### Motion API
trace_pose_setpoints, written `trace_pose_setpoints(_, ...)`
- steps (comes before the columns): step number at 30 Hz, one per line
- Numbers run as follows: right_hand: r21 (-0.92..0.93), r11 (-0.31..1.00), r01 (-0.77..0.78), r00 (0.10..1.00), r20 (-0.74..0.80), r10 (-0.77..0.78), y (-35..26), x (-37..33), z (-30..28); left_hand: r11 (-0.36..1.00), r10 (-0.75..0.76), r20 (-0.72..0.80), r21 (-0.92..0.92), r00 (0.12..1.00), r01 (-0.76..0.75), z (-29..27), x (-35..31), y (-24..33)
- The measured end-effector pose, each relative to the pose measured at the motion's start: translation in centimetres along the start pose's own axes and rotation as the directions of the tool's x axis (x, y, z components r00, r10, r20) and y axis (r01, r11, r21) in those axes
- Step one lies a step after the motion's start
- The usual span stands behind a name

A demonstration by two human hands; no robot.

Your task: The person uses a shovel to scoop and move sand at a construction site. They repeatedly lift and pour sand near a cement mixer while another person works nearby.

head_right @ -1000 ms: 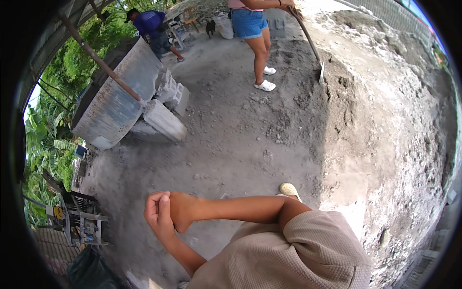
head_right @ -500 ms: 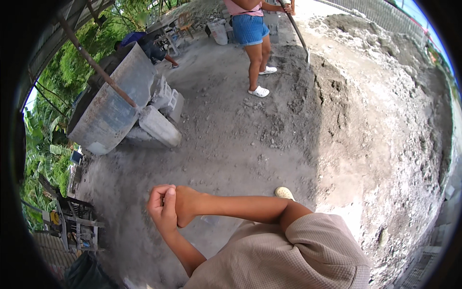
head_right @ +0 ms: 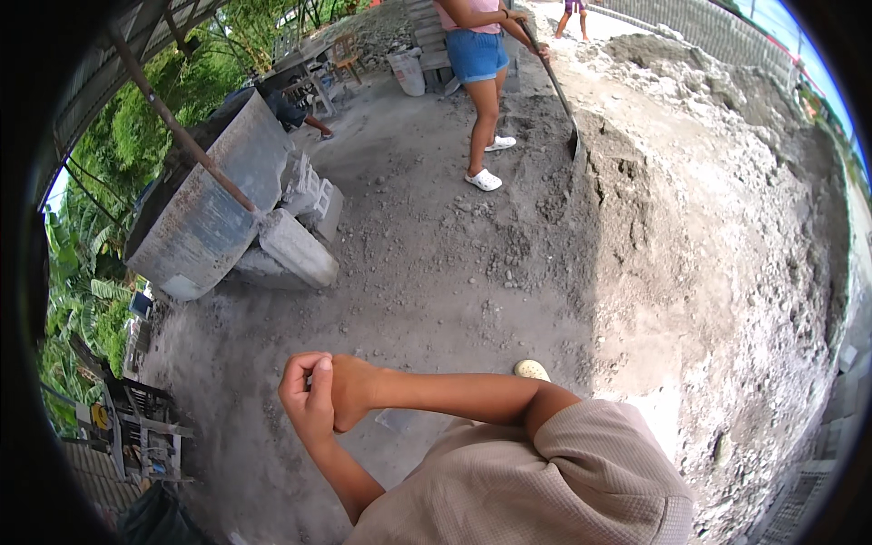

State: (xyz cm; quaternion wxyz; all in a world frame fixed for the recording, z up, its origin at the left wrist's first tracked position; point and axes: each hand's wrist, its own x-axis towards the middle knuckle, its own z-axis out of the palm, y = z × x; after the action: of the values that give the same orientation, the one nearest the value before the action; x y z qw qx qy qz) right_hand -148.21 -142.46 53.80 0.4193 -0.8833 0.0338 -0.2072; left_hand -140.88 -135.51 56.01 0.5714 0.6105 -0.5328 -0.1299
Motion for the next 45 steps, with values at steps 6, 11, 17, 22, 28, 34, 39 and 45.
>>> trace_pose_setpoints(6,0.059,0.998,0.01,1.0,0.012,-0.011,0.2,0.0,0.8,1.0,-0.007,-0.054,0.016,0.999,0.008,-0.2,-0.6,0.0)
trace_pose_setpoints(11,-0.022,1.0,-0.009,0.998,0.065,0.01,-1.2,-0.1,0.2,0.999,0.008,-0.072,0.034,0.997,-0.006,-0.4,-1.2,0.3)
trace_pose_setpoints(17,-0.408,0.913,0.01,0.953,0.28,0.114,-2.0,0.6,-1.7,0.897,0.416,-0.272,-0.034,0.867,-0.441,-0.4,-2.4,-1.5)
trace_pose_setpoints(22,-0.423,0.906,0.0,0.973,0.207,0.097,-1.0,0.5,-1.6,0.927,0.353,-0.486,0.067,0.8,-0.368,-0.1,-5.2,-4.8)
trace_pose_setpoints(28,-0.426,0.904,0.042,0.973,0.222,0.059,-0.2,0.2,-1.5,0.865,-0.174,-0.232,-0.5,0.957,0.036,2.2,-10.2,-11.5)
trace_pose_setpoints(34,-0.447,0.889,0.096,0.917,0.386,0.095,0.5,0.0,-1.3,0.856,-0.506,-0.108,-0.189,0.856,0.482,5.2,-10.9,-13.3)
trace_pose_setpoints(39,-0.436,0.889,0.138,0.914,0.402,0.055,1.2,-1.8,-3.5,0.867,-0.479,-0.166,-0.238,0.862,0.437,8.9,-9.4,-11.5)
trace_pose_setpoints(45,-0.404,0.905,-0.136,0.973,0.116,0.198,4.1,-13.4,-8.8,0.923,-0.361,0.088,-0.109,0.928,0.369,19.2,-8.8,-12.2)
